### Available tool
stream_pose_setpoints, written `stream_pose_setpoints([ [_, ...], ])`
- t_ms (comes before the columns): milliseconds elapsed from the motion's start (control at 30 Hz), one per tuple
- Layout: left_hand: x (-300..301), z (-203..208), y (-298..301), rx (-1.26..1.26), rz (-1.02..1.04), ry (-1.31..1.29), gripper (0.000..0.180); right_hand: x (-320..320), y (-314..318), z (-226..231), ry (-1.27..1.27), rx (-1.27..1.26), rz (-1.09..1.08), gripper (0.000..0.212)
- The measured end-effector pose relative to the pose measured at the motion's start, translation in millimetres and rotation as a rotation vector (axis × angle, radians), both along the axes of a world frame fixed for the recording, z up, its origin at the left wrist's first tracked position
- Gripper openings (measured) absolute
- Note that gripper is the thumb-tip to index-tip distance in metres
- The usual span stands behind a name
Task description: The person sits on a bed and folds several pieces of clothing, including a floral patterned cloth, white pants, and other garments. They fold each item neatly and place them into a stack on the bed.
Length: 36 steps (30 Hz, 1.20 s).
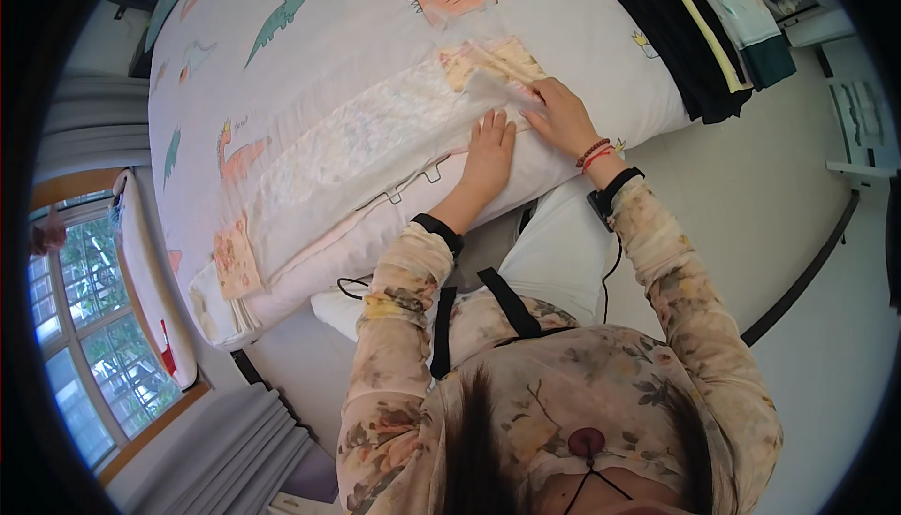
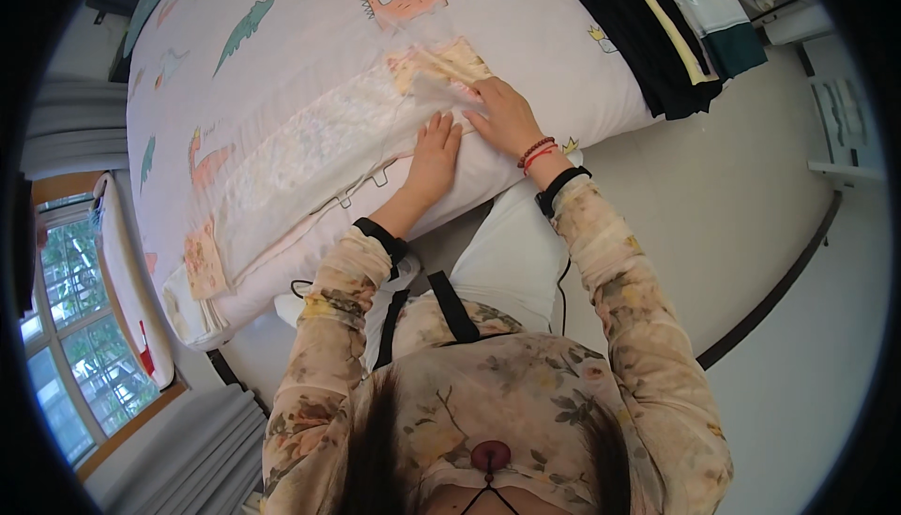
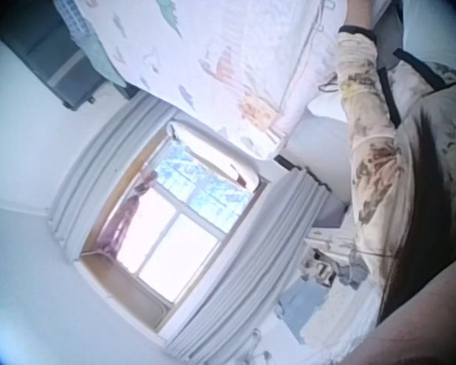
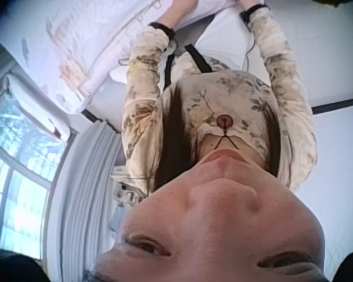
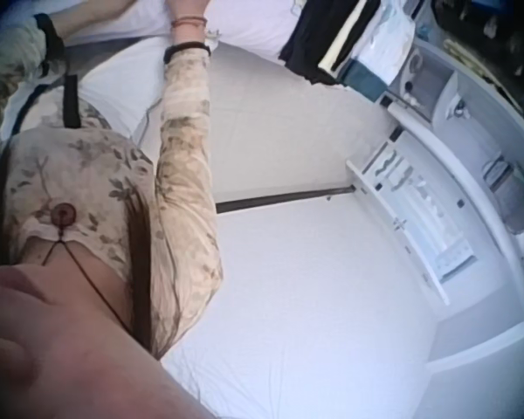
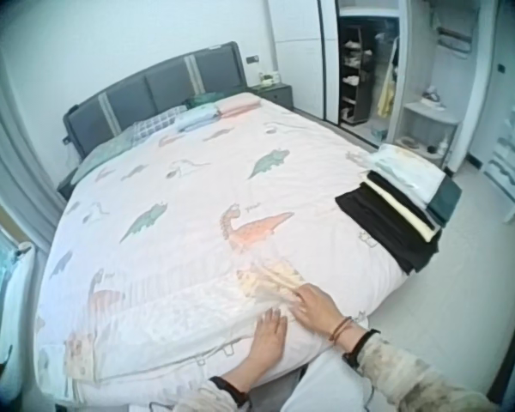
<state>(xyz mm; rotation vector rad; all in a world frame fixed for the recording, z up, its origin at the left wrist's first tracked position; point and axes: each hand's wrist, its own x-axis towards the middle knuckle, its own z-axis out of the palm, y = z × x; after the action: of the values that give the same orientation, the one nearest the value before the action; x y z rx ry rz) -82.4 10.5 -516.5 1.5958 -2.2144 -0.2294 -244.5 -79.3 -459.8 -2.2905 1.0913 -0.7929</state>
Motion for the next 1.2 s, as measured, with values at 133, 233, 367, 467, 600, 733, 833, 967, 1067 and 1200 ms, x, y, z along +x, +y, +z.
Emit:
stream_pose_setpoints([
  [133,-8.9,10.7,3.3,0.031,0.041,-0.128,0.041,17.0,-13.0,-2.6,-0.012,-0.066,-0.033,0.019],
  [233,-7.0,7.7,1.0,0.044,0.040,-0.051,0.043,26.0,-16.0,2.0,-0.097,-0.079,-0.002,0.011],
  [367,-0.6,4.7,-0.8,-0.001,0.032,0.105,0.045,24.6,4.1,6.3,-0.262,-0.169,0.006,0.009],
  [467,1.4,15.0,-3.1,0.064,0.014,0.029,0.047,8.4,13.0,-10.5,-0.292,-0.131,-0.024,0.010],
  [600,1.7,22.8,-5.6,0.330,0.037,-0.024,0.045,-0.5,19.1,-16.5,-0.159,0.115,-0.067,0.014],
  [733,6.7,5.7,-5.6,0.002,-0.009,0.093,0.051,23.4,18.3,3.3,-0.040,-0.162,-0.056,0.025],
  [833,4.4,-2.2,-6.8,0.060,0.008,0.037,0.050,32.8,6.4,7.0,-0.060,-0.242,0.064,0.030],
  [967,-0.3,8.7,-2.2,0.049,0.037,-0.043,0.049,37.5,-4.0,-6.4,-0.222,0.284,-0.208,0.020],
  [1067,-1.4,13.2,-1.1,-0.004,0.044,-0.055,0.046,34.9,-13.0,-22.1,-0.557,0.548,-0.418,0.023],
  [1200,3.2,13.8,-5.3,0.026,0.038,0.024,0.046,27.3,-7.3,-26.8,-0.506,0.495,-0.338,0.028],
])
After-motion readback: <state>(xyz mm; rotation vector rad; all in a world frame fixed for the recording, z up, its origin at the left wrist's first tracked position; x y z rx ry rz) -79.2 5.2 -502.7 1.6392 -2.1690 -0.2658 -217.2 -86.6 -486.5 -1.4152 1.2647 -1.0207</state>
